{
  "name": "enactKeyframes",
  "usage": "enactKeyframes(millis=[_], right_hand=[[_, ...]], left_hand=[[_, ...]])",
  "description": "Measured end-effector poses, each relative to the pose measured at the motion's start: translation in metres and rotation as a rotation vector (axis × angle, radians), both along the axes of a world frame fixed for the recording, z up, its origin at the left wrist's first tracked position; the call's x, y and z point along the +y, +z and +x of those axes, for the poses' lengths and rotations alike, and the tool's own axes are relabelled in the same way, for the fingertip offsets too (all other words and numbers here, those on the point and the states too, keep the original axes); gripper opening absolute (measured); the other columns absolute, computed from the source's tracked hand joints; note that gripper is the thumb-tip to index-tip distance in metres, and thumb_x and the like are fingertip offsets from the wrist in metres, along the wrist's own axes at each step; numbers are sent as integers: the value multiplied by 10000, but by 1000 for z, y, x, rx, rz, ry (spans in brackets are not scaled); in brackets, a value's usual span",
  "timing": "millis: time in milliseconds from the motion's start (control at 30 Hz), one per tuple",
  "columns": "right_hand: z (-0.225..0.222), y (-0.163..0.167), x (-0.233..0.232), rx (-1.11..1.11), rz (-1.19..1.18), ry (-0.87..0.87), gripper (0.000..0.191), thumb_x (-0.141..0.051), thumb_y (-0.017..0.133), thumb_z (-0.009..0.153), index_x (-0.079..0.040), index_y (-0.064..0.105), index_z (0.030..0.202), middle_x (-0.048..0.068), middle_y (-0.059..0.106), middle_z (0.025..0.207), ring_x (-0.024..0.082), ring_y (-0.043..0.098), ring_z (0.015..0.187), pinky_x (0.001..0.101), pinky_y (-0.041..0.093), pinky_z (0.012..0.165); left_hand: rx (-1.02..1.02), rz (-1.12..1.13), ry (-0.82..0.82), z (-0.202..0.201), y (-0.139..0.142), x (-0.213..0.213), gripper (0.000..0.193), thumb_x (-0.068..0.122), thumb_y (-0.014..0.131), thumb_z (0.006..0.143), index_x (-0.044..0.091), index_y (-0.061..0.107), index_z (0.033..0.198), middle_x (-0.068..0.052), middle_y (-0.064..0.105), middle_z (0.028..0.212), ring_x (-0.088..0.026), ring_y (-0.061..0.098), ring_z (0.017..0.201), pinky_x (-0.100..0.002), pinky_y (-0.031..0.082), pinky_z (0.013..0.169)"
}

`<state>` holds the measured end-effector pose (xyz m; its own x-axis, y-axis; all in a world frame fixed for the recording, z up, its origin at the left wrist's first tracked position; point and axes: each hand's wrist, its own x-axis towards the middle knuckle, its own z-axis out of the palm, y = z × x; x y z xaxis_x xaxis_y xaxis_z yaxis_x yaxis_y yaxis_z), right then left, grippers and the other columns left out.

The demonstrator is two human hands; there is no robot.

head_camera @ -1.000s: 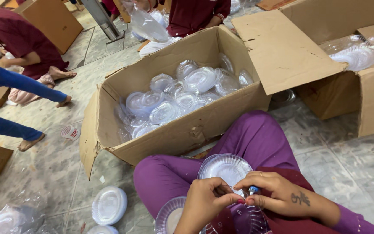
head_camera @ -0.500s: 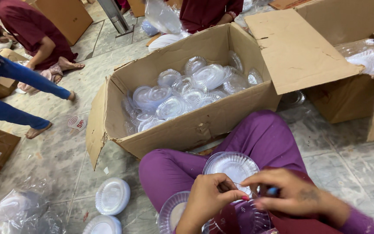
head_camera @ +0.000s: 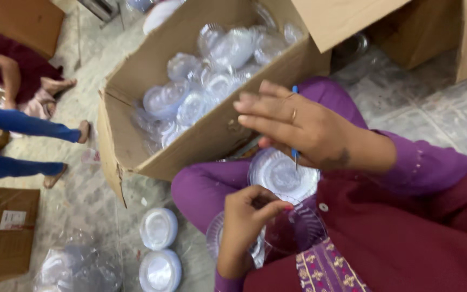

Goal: The person sits on the floor and uses a small blue-handled knife to trim the edges of clear plastic plates. They hold each plate with one hand and carefully cut around the rim with the other, then place the trimmed plate aside.

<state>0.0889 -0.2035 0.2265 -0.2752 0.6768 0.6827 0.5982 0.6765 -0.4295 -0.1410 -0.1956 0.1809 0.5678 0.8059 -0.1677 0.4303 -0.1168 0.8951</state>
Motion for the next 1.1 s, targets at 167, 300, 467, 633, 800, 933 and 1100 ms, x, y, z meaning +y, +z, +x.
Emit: enactKeyframes(millis=[167,300,467,633,800,933,1100], right_hand=[[3,-65,-14,-7,-988,-140,679,-431,703,928,-193,515,1535,107,777,1119,215,730,1031,340,589,887],[19,-95,-38,294,-844,239,515,-423,430,1062,-117,558,1456,124,673,1098,259,656,1021,358,537,882],[28,-79,-45,88,-646,447,498,-419,472,1089,-81,616,1423,95,678,1079,237,606,1062,384,466,991],[26,-73,-62,3,-595,424,476,-385,536,1043,-78,660,1384,82,718,1079,248,590,1014,399,404,958],[28,-86,-62,141,-571,305,442,-364,575,1047,-65,666,1359,85,703,1066,215,603,1006,369,465,931],[51,-64,-51,910,-416,272,459,-307,601,1048,30,711,1338,92,688,976,169,624,877,322,504,868],[36,-59,-59,156,-223,-225,350,-200,671,970,12,702,1247,98,744,984,188,650,891,314,514,829]], left_hand=[[-53,-35,-4,-10,-7,-8,185,160,863,779,7,763,806,-37,793,731,-55,718,625,-204,551,563],[28,66,-21,-3,-18,0,206,176,896,737,19,776,795,-44,789,698,-61,714,589,-211,537,541],[45,-8,-5,8,-9,13,206,157,910,699,11,789,777,-66,796,661,-74,670,543,-228,511,513],[2,-94,38,2,-8,4,158,138,887,704,24,811,783,-53,826,687,-69,699,564,-221,523,532],[-21,-9,22,-15,-22,-1,190,178,900,707,32,800,773,-40,810,680,-66,724,570,-214,549,541],[-103,39,18,-15,-9,6,240,213,921,694,20,795,760,-53,795,662,-80,695,575,-227,541,549],[-76,114,-20,-22,-6,3,272,269,905,711,28,793,769,-52,777,662,-84,689,563,-236,530,538]])
